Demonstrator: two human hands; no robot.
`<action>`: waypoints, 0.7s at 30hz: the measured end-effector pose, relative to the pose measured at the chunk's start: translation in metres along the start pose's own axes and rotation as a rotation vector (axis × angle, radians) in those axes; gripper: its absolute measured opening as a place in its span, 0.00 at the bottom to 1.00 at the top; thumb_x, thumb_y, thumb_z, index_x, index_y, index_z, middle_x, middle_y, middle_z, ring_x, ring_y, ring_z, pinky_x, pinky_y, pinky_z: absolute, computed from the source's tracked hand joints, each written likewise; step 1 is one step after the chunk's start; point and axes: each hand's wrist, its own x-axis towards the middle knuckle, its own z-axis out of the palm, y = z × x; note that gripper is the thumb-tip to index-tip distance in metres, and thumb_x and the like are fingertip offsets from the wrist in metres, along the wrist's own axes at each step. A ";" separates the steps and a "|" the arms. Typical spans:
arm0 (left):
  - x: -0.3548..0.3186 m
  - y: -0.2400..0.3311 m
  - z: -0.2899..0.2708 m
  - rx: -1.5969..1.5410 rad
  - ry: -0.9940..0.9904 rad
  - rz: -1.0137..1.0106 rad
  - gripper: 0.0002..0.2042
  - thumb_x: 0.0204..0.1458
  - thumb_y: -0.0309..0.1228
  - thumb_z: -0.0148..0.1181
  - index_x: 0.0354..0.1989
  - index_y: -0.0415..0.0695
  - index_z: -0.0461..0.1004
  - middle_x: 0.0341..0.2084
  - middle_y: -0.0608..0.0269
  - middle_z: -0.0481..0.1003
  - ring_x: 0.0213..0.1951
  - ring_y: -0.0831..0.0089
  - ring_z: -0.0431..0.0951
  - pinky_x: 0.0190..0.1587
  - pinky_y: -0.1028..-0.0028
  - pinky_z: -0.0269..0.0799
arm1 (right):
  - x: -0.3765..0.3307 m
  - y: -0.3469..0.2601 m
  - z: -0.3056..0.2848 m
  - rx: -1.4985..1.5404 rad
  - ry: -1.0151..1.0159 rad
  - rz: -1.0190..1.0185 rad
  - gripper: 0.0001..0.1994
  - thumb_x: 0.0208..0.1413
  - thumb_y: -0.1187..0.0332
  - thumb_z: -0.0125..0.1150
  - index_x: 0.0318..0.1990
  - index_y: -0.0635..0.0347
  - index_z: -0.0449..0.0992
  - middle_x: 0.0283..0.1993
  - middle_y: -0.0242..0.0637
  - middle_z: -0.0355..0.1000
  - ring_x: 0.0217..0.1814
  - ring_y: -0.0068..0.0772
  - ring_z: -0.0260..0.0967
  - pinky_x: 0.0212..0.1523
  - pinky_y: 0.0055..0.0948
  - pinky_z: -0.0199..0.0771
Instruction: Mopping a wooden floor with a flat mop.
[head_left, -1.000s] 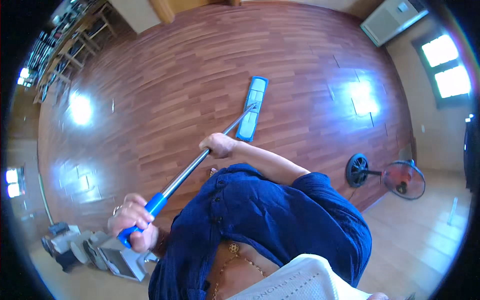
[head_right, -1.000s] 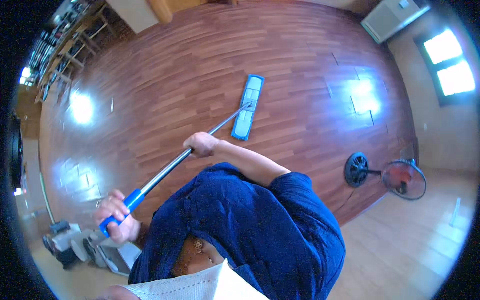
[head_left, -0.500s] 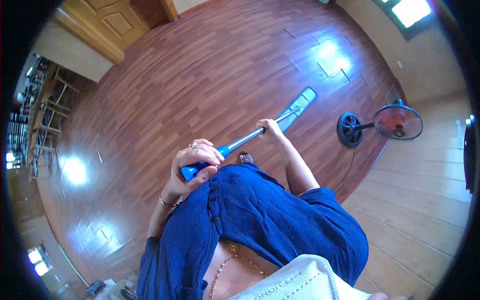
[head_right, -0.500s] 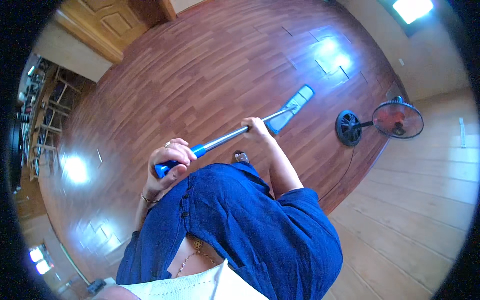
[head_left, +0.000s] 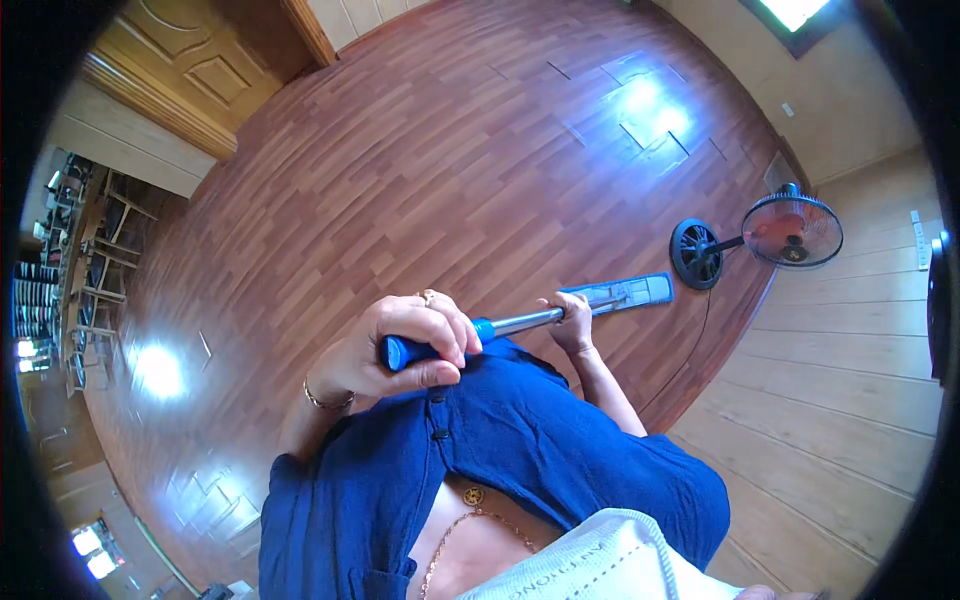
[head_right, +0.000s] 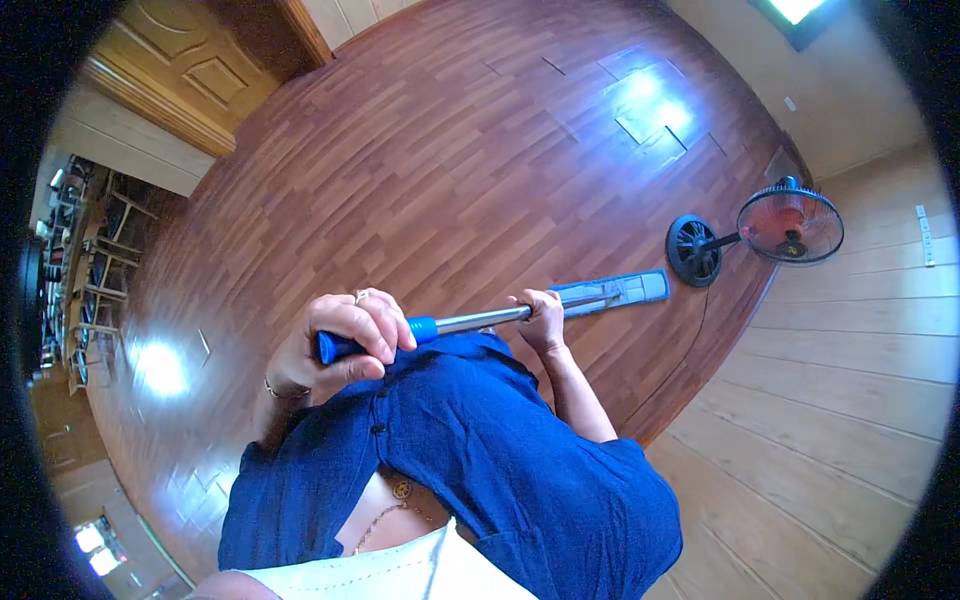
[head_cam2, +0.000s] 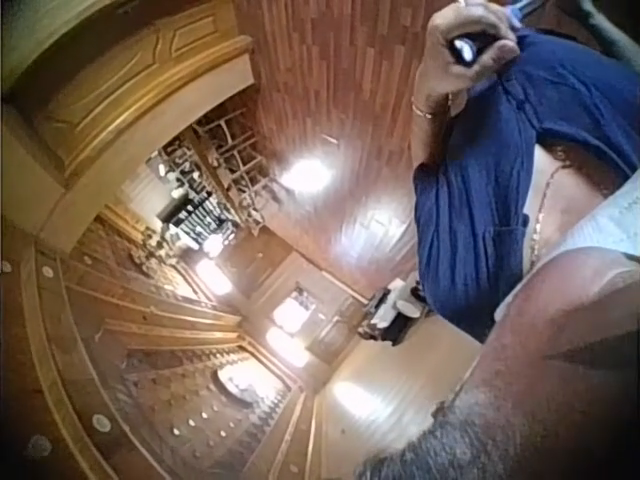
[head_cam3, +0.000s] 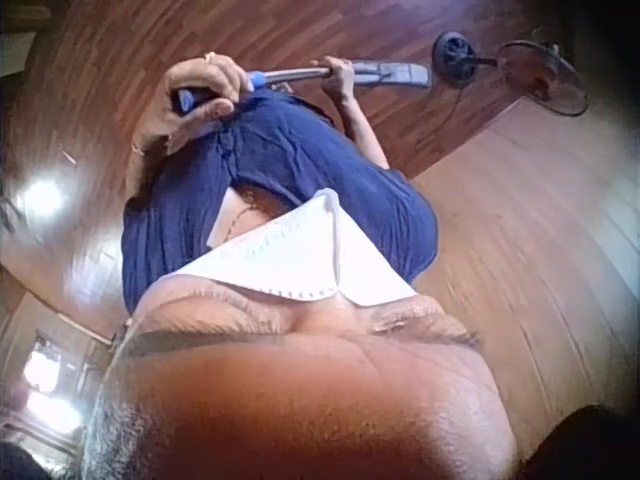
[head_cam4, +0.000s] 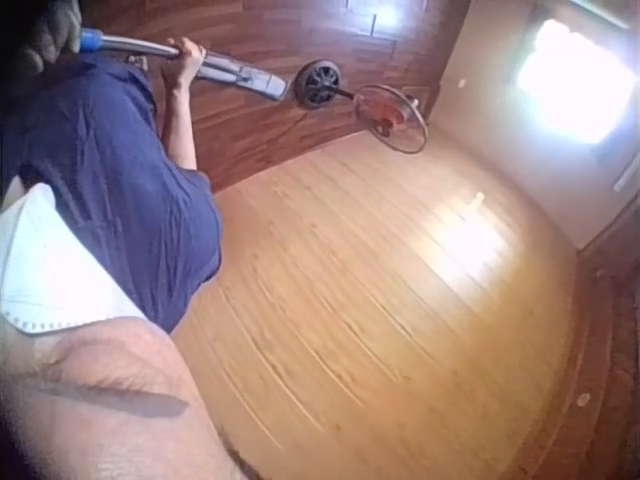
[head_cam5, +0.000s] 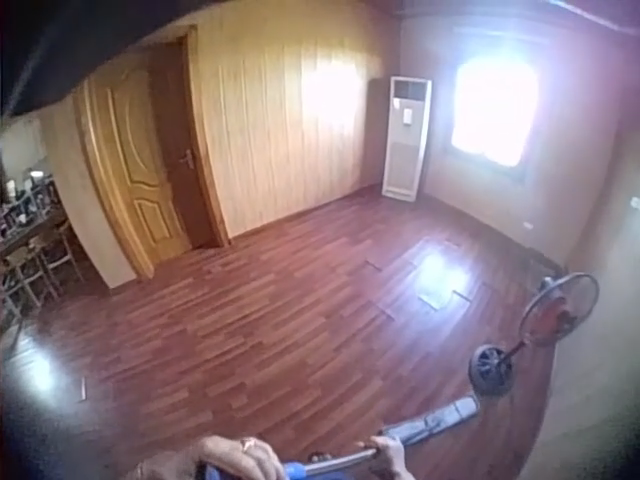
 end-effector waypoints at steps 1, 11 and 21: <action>0.004 0.004 0.000 0.080 -0.060 0.066 0.06 0.42 0.26 0.70 0.27 0.42 0.77 0.28 0.60 0.78 0.39 0.66 0.77 0.47 0.66 0.69 | 0.003 -0.002 -0.004 -0.024 -0.018 -0.010 0.15 0.47 0.67 0.67 0.17 0.56 0.66 0.17 0.36 0.65 0.25 0.43 0.67 0.35 0.35 0.63; 0.026 -0.007 0.014 0.371 -0.060 0.271 0.07 0.44 0.26 0.69 0.30 0.45 0.77 0.29 0.63 0.78 0.39 0.65 0.79 0.46 0.65 0.68 | 0.077 0.039 -0.003 0.076 -0.164 -0.170 0.10 0.44 0.66 0.68 0.20 0.52 0.71 0.20 0.32 0.68 0.30 0.37 0.69 0.45 0.36 0.60; 0.000 -0.043 0.041 0.589 0.360 0.298 0.08 0.44 0.26 0.69 0.31 0.46 0.76 0.29 0.62 0.78 0.38 0.66 0.80 0.45 0.65 0.70 | 0.165 0.061 0.077 0.233 -0.470 -0.529 0.19 0.36 0.62 0.74 0.18 0.54 0.65 0.18 0.34 0.64 0.23 0.42 0.65 0.27 0.38 0.62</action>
